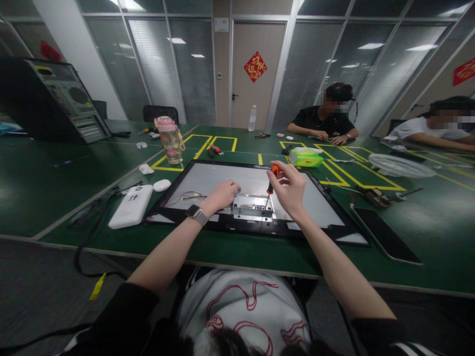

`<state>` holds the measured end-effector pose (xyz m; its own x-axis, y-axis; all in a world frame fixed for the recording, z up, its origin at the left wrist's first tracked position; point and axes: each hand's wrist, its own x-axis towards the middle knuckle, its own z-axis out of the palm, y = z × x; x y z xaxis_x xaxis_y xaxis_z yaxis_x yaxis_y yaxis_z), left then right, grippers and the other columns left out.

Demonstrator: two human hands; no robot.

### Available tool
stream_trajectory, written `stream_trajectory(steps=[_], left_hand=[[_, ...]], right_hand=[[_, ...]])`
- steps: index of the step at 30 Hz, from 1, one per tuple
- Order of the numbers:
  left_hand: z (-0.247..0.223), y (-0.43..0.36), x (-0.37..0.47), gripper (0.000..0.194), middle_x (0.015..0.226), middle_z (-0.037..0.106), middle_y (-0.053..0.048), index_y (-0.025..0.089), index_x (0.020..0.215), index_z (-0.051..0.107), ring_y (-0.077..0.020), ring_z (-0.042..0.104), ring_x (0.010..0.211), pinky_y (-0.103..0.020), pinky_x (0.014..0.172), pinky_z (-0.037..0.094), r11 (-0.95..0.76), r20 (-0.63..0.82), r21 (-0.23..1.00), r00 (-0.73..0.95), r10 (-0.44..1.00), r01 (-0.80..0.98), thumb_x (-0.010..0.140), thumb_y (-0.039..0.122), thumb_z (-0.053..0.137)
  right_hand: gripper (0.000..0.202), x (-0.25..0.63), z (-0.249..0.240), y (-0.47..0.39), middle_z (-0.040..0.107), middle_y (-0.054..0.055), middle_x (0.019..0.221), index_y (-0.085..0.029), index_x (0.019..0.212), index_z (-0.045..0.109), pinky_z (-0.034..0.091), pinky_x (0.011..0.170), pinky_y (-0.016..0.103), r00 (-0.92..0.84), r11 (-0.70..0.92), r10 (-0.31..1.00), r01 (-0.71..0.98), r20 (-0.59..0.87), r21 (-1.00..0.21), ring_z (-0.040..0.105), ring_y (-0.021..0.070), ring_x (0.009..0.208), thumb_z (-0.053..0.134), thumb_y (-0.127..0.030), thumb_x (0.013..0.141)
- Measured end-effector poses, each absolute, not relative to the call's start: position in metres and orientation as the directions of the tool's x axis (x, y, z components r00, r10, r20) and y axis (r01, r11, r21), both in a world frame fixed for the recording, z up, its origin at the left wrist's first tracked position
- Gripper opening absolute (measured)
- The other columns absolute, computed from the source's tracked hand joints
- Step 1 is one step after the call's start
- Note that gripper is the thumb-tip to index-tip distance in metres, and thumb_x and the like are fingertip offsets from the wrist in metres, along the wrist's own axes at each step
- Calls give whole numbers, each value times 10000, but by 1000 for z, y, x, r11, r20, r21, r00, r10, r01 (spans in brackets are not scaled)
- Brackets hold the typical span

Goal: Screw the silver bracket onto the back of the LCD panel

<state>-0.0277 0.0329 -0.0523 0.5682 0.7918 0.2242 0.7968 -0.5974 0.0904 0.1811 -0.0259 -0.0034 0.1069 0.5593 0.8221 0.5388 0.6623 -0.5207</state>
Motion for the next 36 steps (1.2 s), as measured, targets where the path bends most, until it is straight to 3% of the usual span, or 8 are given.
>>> stream_trajectory(steps=[7, 12, 18, 25, 31, 36], left_hand=[[-52, 33, -28, 376, 1128, 585, -107, 172, 1156, 603, -222, 568, 992, -351, 891, 461, -602, 226, 101, 571, 789, 792, 875, 77, 372], [-49, 31, -28, 377, 1136, 583, -117, 166, 1163, 600, -229, 564, 1006, -356, 899, 458, -597, 210, 115, 568, 796, 794, 879, 80, 366], [-49, 30, -28, 375, 1134, 579, -116, 172, 1161, 599, -220, 566, 1010, -349, 909, 453, -593, 210, 114, 564, 799, 797, 879, 77, 373], [-51, 32, -29, 376, 1120, 586, -109, 172, 1155, 606, -216, 567, 1016, -341, 918, 452, -602, 227, 123, 568, 791, 789, 875, 74, 376], [-49, 30, -28, 384, 1129, 592, -109, 171, 1158, 607, -216, 571, 1015, -342, 919, 455, -586, 209, 118, 557, 804, 802, 869, 66, 378], [-49, 30, -27, 377, 1134, 589, -114, 168, 1151, 608, -221, 571, 1013, -350, 919, 457, -590, 211, 116, 561, 800, 799, 871, 69, 377]], right_hand=[[211, 179, -4, -28, 595, 27, 853, -234, 1028, 657, 486, 514, 243, 85, 675, 586, 499, 806, -543, 561, 127, 653, 576, -290, 841], [227, 182, -4, -27, 607, 11, 803, -223, 1063, 578, 499, 519, 270, -62, 685, 722, 203, 689, -699, 585, 122, 579, 440, -321, 912], [240, 189, 7, -29, 601, 25, 789, -220, 783, 623, 524, 757, 350, -126, 680, 733, 82, 669, -729, 628, 197, 834, 566, -437, 869], [269, 190, 11, -35, 605, 29, 772, -235, 903, 605, 526, 698, 358, -172, 547, 808, -140, 564, -825, 611, 194, 756, 517, -489, 888], [295, 195, 8, -31, 594, 36, 881, -234, 750, 610, 535, 732, 357, -82, 590, 802, -35, 591, -806, 603, 194, 806, 634, -525, 796], [276, 198, 7, -31, 636, 27, 829, -250, 958, 645, 531, 751, 371, -114, 558, 822, -39, 558, -829, 622, 194, 791, 619, -490, 825]])
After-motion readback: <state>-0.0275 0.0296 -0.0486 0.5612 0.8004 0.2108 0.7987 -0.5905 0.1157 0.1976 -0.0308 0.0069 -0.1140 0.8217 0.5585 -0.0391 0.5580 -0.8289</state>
